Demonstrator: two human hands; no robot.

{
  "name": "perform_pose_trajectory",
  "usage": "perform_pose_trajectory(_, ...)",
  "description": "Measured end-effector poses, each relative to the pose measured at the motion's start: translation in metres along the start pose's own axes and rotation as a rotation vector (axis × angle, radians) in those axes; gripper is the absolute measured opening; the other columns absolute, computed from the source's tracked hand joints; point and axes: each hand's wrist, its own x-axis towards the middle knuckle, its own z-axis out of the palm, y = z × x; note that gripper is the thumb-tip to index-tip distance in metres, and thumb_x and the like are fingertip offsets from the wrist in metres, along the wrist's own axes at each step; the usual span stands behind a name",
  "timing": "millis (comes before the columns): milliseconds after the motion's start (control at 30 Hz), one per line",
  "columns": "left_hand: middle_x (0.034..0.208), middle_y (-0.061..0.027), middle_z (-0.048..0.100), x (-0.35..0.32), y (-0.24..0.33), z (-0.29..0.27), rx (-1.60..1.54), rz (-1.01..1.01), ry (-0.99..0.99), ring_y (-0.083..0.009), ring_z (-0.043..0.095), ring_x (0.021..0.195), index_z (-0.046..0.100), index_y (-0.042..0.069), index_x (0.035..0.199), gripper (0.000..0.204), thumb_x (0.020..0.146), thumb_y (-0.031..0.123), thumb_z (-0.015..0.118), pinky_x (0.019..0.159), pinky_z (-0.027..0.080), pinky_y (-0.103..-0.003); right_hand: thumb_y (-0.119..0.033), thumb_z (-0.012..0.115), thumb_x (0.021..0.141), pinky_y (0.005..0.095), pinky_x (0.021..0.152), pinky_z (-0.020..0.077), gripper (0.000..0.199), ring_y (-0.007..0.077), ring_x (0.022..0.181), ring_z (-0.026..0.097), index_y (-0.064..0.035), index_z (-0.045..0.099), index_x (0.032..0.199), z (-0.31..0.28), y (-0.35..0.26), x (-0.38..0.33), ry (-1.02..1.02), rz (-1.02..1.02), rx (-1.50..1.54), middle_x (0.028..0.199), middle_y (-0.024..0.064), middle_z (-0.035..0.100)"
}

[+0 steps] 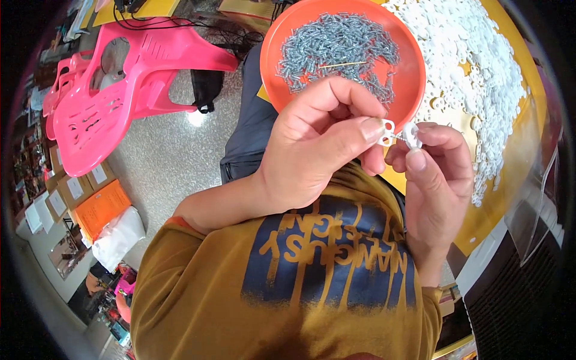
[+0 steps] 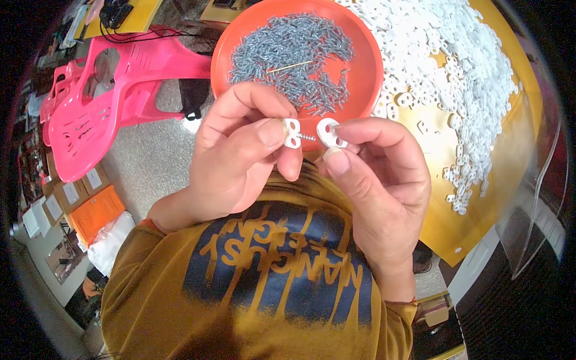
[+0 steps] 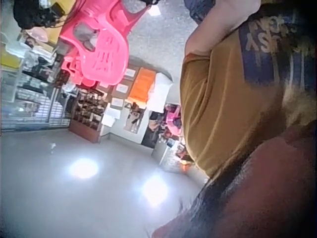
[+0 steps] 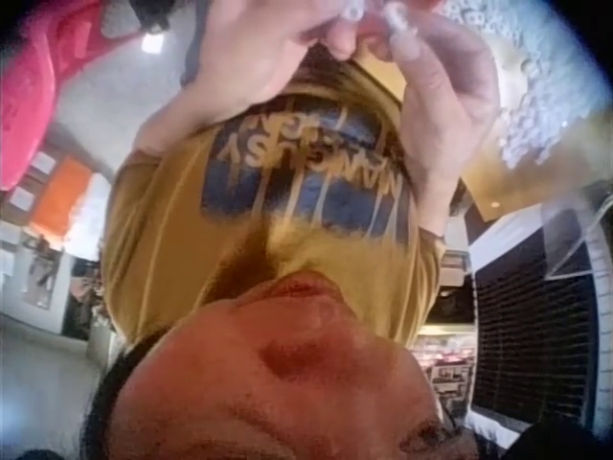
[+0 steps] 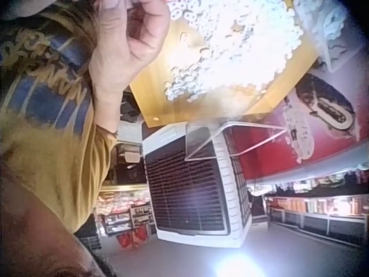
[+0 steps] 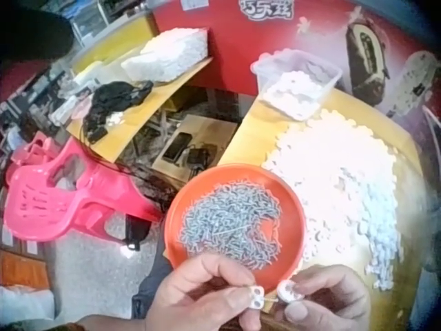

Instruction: The recorder is manually assembling small white plastic components by inserting thin metal pins into them.

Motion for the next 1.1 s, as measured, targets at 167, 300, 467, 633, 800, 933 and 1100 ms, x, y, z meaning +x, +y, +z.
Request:
perform_pose_trajectory(167,0.076,-0.0053,0.055,-0.001,0.002,0.004,-0.009,-0.043,0.015,-0.0091,0.054,0.064,0.050,-0.002,0.096,0.014,0.084,0.005,0.050,0.058,0.046,-0.021,0.003,0.058,0.076,0.0204,0.069,0.0428,0.029,0.0079,0.077,0.052,0.0031,0.050,0.104,-0.002,0.002,0.001,-0.040,-0.019,-0.031,0.086,0.0056,0.057)
perform_pose_trajectory(300,0.077,-0.0052,0.055,0.000,0.001,0.004,0.002,-0.074,-0.018,-0.0081,0.053,0.064,0.050,-0.002,0.097,0.014,0.084,0.004,0.049,0.059,0.046,-0.020,0.005,0.055,0.077,0.0218,0.072,0.0430,0.032,0.0096,0.081,0.052,0.0044,0.050,0.109,0.004,0.001,0.001,-0.074,-0.003,-0.052,0.090,0.0067,0.056)
perform_pose_trajectory(467,0.078,-0.0055,0.055,-0.001,0.000,0.004,-0.015,-0.089,-0.016,-0.0077,0.053,0.064,0.051,-0.002,0.096,0.013,0.084,0.004,0.048,0.059,0.046,-0.020,0.004,0.058,0.074,0.0241,0.077,0.0431,0.035,0.0128,0.085,0.054,0.0047,0.050,0.108,0.001,0.000,0.000,-0.148,-0.030,-0.055,0.094,0.0094,0.057)
perform_pose_trajectory(633,0.077,-0.0076,0.056,0.000,0.002,0.004,-0.036,-0.125,-0.008,-0.0114,0.052,0.061,0.050,0.000,0.095,0.013,0.083,0.006,0.049,0.058,0.044,-0.024,0.009,0.058,0.072,0.0220,0.073,0.0439,0.034,0.0103,0.082,0.053,0.0053,0.050,0.106,-0.003,0.000,-0.001,-0.136,0.005,-0.112,0.089,0.0067,0.057)
perform_pose_trajectory(800,0.075,-0.0069,0.056,-0.002,0.004,0.004,-0.022,-0.156,0.022,-0.0119,0.053,0.059,0.050,0.000,0.093,0.012,0.082,0.006,0.050,0.055,0.044,-0.024,0.009,0.061,0.070,0.0214,0.072,0.0442,0.036,0.0092,0.081,0.053,0.0046,0.049,0.104,-0.009,0.000,-0.004,-0.069,-0.017,-0.116,0.089,0.0059,0.057)
perform_pose_trajectory(933,0.075,-0.0071,0.056,-0.003,0.004,0.005,0.007,-0.190,0.036,-0.0125,0.053,0.058,0.051,0.000,0.092,0.011,0.082,0.005,0.050,0.054,0.044,-0.023,0.009,0.061,0.070,0.0213,0.072,0.0441,0.037,0.0095,0.080,0.054,0.0043,0.049,0.104,-0.007,0.000,-0.004,-0.060,-0.006,-0.086,0.088,0.0063,0.057)
perform_pose_trajectory(1100,0.076,-0.0072,0.056,-0.003,0.003,0.005,0.014,-0.182,0.038,-0.0125,0.053,0.058,0.051,0.000,0.092,0.011,0.082,0.005,0.050,0.054,0.044,-0.023,0.009,0.061,0.069,0.0213,0.071,0.0441,0.036,0.0106,0.079,0.054,0.0044,0.049,0.103,-0.006,0.000,-0.004,-0.068,-0.031,-0.072,0.087,0.0072,0.057)
